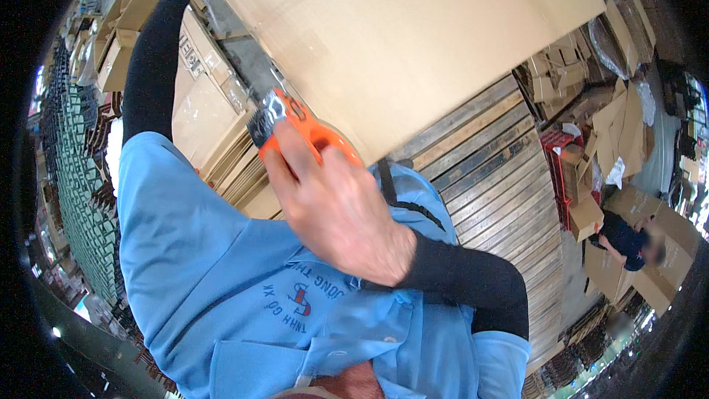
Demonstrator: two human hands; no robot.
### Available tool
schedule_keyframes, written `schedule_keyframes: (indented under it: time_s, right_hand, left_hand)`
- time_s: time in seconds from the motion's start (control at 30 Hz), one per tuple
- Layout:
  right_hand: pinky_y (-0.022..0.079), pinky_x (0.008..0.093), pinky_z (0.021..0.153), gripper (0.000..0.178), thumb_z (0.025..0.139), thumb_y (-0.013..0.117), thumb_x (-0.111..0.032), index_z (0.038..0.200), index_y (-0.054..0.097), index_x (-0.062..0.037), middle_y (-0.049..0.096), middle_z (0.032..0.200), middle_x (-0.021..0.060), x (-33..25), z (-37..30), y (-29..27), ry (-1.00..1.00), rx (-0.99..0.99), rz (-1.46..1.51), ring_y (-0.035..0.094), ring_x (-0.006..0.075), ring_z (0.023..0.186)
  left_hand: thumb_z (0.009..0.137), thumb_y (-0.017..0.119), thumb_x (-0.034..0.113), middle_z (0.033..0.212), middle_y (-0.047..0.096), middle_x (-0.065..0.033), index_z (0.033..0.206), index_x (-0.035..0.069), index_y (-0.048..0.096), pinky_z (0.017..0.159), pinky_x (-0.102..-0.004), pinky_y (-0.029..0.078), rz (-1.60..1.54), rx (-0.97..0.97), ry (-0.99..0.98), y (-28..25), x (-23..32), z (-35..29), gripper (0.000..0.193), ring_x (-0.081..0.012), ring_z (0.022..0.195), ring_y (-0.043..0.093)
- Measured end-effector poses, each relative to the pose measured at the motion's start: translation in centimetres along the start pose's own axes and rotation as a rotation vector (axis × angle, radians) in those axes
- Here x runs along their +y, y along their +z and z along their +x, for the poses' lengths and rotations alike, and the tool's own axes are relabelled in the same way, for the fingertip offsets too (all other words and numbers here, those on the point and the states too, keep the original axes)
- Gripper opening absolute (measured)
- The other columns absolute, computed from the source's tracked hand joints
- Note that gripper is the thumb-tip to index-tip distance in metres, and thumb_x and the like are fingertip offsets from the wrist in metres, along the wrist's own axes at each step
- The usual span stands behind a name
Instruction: The person places a wrapped wooden chair into a cardboard box, adds cardboard dividers, and seals the box with packing tape. The person then moves to another box and repeats the process.
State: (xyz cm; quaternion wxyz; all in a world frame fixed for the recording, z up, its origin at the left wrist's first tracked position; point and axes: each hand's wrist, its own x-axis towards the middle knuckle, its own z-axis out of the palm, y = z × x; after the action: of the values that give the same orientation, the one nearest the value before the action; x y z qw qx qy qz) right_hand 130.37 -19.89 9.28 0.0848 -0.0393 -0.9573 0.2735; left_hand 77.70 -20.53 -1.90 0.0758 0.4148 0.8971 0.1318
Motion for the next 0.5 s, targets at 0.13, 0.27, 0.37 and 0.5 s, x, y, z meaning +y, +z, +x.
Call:
schedule_keyframes:
  time_s: [0.13, 0.27, 0.37, 0.5]
  right_hand:
    - [0.058, 0.0339, 0.07, 0.048, 0.064, 0.076, -0.006, 0.112, 0.067, -0.0054, 0.056, 0.131, 0.0163, 0.0, -6.3, -1.8, 0.074, -0.051, 0.005, 0.066, 0.0274, 0.087]
    - [0.059, 0.0357, 0.074, 0.052, 0.064, 0.078, -0.004, 0.114, 0.068, -0.0065, 0.056, 0.131, 0.0188, 0.5, -11.1, -2.7, 0.105, -0.048, 0.026, 0.067, 0.0299, 0.094]
    - [0.06, 0.0374, 0.081, 0.053, 0.063, 0.078, -0.003, 0.115, 0.069, -0.0065, 0.055, 0.132, 0.0201, 0.3, -12.4, -2.8, 0.163, -0.09, 0.04, 0.067, 0.0336, 0.103]
    - [0.059, 0.0377, 0.084, 0.053, 0.063, 0.078, -0.003, 0.115, 0.069, -0.0057, 0.055, 0.133, 0.0205, 0.6, -13.9, -2.3, 0.198, -0.11, 0.066, 0.066, 0.034, 0.106]
  left_hand:
    - [0.103, 0.031, 0.049, 0.14, 0.052, -0.0227, 0.136, 0.003, 0.052, 0.111, -0.0416, 0.034, 0.028, 0.042, 0.073, 0.5, -1.3, 0.8, 0.061, -0.037, 0.133, 0.046]
    - [0.103, 0.031, 0.048, 0.141, 0.051, -0.0226, 0.137, 0.003, 0.051, 0.111, -0.042, 0.034, 0.11, 0.059, 0.105, -0.6, -4.1, 1.9, 0.06, -0.0373, 0.133, 0.045]
    - [0.103, 0.032, 0.049, 0.141, 0.051, -0.0231, 0.137, 0.003, 0.051, 0.111, -0.0426, 0.034, 0.123, 0.069, 0.091, 0.1, -1.5, 1.3, 0.06, -0.038, 0.133, 0.045]
    - [0.102, 0.033, 0.049, 0.141, 0.05, -0.0239, 0.136, 0.003, 0.051, 0.111, -0.0434, 0.034, 0.152, 0.097, 0.068, -0.2, 0.2, -0.8, 0.06, -0.039, 0.133, 0.044]
